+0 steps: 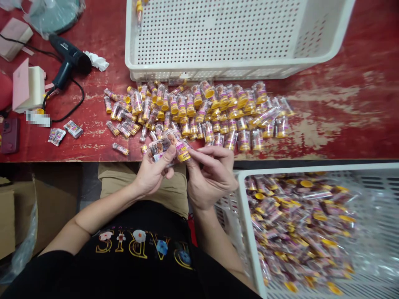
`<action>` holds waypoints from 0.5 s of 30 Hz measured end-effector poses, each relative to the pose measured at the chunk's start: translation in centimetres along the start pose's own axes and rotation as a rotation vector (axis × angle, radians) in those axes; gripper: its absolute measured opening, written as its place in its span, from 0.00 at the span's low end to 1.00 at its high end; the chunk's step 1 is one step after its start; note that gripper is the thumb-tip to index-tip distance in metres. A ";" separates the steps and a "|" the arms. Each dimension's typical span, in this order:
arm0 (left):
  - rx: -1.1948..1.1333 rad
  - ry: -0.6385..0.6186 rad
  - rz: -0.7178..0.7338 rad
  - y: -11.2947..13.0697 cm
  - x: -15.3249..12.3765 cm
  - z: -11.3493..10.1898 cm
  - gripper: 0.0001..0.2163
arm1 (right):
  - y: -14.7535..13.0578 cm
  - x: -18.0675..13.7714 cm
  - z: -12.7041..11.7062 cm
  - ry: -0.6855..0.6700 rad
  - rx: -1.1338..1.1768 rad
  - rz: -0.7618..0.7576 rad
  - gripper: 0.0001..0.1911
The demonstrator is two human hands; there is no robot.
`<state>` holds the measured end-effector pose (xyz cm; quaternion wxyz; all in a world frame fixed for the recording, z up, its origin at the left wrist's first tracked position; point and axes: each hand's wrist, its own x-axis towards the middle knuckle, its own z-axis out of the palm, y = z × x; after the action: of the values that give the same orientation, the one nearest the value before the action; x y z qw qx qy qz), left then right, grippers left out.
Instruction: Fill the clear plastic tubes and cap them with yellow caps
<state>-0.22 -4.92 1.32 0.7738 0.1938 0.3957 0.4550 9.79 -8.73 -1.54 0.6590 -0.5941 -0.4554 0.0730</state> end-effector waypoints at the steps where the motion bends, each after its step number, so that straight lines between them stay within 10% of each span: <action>1: 0.008 0.002 0.001 0.0 0.0 0.0 0.20 | 0.1 0.0 0.0 -0.003 -0.010 0.003 0.11; 15: -0.017 -0.015 -0.088 0.5 3.3 -0.8 0.16 | 4.9 4.3 2.1 0.054 -0.052 -0.073 0.06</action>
<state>-0.23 -1.88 -0.35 0.7978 0.1728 0.3941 0.4223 12.97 -3.05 -3.73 0.6577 -0.5958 -0.4605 0.0207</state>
